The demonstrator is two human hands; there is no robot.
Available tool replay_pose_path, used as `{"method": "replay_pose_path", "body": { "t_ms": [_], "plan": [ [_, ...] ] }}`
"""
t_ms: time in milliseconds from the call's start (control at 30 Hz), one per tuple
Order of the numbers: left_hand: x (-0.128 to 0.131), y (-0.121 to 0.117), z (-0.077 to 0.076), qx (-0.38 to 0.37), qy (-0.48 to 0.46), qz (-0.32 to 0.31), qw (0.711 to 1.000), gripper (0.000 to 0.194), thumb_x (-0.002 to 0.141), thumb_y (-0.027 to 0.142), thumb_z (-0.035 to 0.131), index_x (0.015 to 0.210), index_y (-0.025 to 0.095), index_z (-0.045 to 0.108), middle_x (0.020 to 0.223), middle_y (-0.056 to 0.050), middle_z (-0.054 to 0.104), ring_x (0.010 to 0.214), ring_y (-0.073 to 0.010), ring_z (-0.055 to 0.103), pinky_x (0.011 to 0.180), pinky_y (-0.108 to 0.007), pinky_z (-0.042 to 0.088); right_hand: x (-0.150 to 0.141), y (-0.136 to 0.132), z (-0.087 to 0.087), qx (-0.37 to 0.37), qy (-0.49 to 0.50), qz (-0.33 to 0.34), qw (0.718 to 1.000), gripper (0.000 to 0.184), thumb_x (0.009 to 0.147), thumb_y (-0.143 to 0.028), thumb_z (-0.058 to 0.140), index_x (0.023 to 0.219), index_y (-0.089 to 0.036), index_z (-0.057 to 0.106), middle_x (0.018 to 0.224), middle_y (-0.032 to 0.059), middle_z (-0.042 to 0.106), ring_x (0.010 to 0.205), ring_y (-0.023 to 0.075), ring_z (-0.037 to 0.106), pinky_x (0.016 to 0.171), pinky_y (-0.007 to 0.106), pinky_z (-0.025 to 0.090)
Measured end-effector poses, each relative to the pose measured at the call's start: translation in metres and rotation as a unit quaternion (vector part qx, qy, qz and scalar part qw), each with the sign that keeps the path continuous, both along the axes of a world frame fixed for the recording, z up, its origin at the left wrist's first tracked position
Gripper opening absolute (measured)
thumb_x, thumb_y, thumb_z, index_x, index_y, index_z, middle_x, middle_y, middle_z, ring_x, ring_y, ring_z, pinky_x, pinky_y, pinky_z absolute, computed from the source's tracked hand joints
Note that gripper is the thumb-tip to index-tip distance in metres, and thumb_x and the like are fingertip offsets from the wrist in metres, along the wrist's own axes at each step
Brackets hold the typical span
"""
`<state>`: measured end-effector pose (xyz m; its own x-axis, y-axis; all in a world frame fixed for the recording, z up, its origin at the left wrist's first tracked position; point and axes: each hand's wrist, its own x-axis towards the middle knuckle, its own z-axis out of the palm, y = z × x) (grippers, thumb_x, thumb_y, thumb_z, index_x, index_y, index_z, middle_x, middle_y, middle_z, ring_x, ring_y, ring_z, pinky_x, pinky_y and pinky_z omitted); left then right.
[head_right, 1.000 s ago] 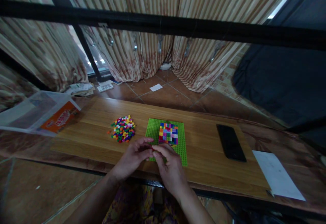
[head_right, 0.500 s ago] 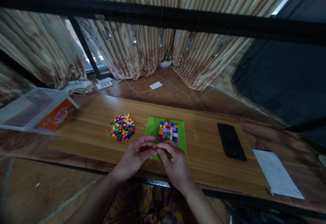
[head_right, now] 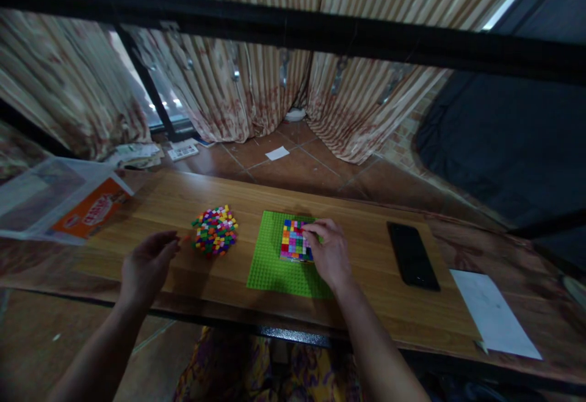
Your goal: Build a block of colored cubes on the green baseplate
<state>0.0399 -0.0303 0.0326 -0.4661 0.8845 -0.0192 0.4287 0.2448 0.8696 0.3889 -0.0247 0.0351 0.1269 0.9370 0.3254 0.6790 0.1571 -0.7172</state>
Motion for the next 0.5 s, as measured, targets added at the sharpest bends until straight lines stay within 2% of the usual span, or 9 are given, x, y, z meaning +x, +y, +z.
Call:
{"method": "replay_pose_path", "body": {
  "t_ms": [133, 267, 367, 500],
  "plan": [
    [-0.03, 0.009, -0.009, -0.066, 0.118, 0.055, 0.989, 0.039, 0.072, 0.036, 0.055, 0.104, 0.018, 0.068, 0.082, -0.005, 0.07, 0.075, -0.0204, 0.064, 0.067, -0.029, 0.048, -0.001, 0.008, -0.002, 0.02, -0.03, 0.008, 0.999, 0.02, 0.083, -0.041, 0.061, 0.084, -0.029, 0.076, 0.1, 0.0063, 0.062, 0.102, 0.0244, 0.055, 0.092, 0.043, 0.043],
    [-0.039, 0.019, -0.015, -0.087, 0.17, 0.052, 0.98, 0.037, 0.075, 0.038, 0.053, 0.104, 0.02, 0.068, 0.085, -0.006, 0.071, 0.078, -0.0218, 0.065, 0.07, -0.03, 0.048, 0.002, 0.011, -0.007, 0.013, -0.016, 0.013, 1.0, 0.017, 0.081, -0.041, 0.065, 0.083, -0.03, 0.077, 0.111, 0.0061, 0.062, 0.109, 0.0255, 0.053, 0.096, 0.046, 0.04],
    [-0.039, 0.03, -0.016, -0.076, 0.186, 0.039, 0.979, 0.036, 0.077, 0.037, 0.052, 0.104, 0.02, 0.067, 0.086, -0.006, 0.07, 0.079, -0.0214, 0.065, 0.072, -0.03, 0.049, 0.004, 0.015, -0.013, -0.002, 0.049, 0.013, 0.999, 0.016, 0.076, -0.041, 0.069, 0.08, -0.028, 0.077, 0.114, 0.0062, 0.063, 0.108, 0.0246, 0.056, 0.096, 0.047, 0.04],
    [-0.037, 0.046, -0.018, -0.066, 0.212, 0.021, 0.975, 0.035, 0.078, 0.033, 0.05, 0.106, 0.019, 0.067, 0.087, -0.007, 0.069, 0.082, -0.0209, 0.064, 0.076, -0.03, 0.049, 0.002, 0.018, -0.019, -0.024, 0.157, 0.001, 0.987, 0.018, 0.071, -0.04, 0.073, 0.076, -0.023, 0.075, 0.108, 0.0076, 0.065, 0.101, 0.0231, 0.061, 0.094, 0.044, 0.044]
  ]
}}
